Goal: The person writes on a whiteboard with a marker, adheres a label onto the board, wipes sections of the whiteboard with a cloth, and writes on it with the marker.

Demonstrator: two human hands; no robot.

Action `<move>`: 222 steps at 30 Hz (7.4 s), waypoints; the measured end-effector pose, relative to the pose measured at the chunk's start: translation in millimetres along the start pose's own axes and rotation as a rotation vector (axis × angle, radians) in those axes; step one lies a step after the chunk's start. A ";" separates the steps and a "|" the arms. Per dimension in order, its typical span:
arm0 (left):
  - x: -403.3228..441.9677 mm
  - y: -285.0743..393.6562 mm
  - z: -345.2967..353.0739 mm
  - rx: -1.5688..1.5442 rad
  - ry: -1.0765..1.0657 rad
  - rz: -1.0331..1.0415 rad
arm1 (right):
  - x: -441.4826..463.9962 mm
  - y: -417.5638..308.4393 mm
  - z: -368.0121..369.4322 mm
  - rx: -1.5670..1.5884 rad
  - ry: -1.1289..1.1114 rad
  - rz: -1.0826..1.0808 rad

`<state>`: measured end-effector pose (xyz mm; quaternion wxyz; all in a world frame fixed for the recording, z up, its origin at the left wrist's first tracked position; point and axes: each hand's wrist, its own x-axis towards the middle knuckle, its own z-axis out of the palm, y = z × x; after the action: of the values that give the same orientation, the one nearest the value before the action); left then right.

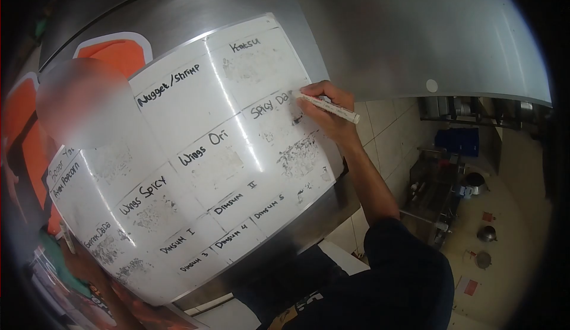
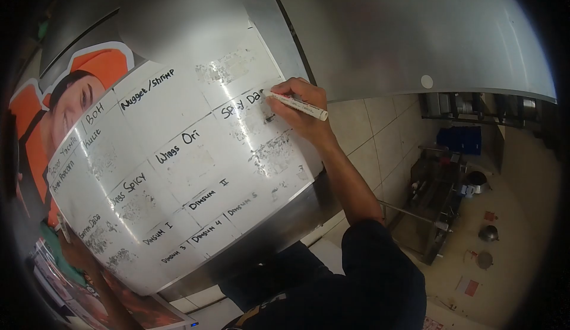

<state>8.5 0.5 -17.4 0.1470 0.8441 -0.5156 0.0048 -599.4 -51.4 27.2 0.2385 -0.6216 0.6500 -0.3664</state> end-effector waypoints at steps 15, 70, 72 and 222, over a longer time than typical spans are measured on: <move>2.1 -13.8 5.0 0.091 0.014 0.023 | 0.6 -1.5 0.5 -0.006 -0.018 0.037; 3.6 -12.8 6.1 0.104 -0.009 -0.064 | -82.5 -12.2 -15.7 0.157 0.324 0.236; 3.8 -14.0 5.9 0.095 -0.034 -0.064 | -97.5 -18.5 -13.5 0.180 0.303 0.167; -633.1 -28.7 -415.6 -1.411 0.860 -0.597 | -540.6 -463.4 122.7 1.085 -2.219 -0.037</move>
<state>-203.4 668.1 272.1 0.8110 0.5812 -0.0560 -0.0360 -150.6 477.0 230.9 0.8824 -0.4259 -0.1489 0.1337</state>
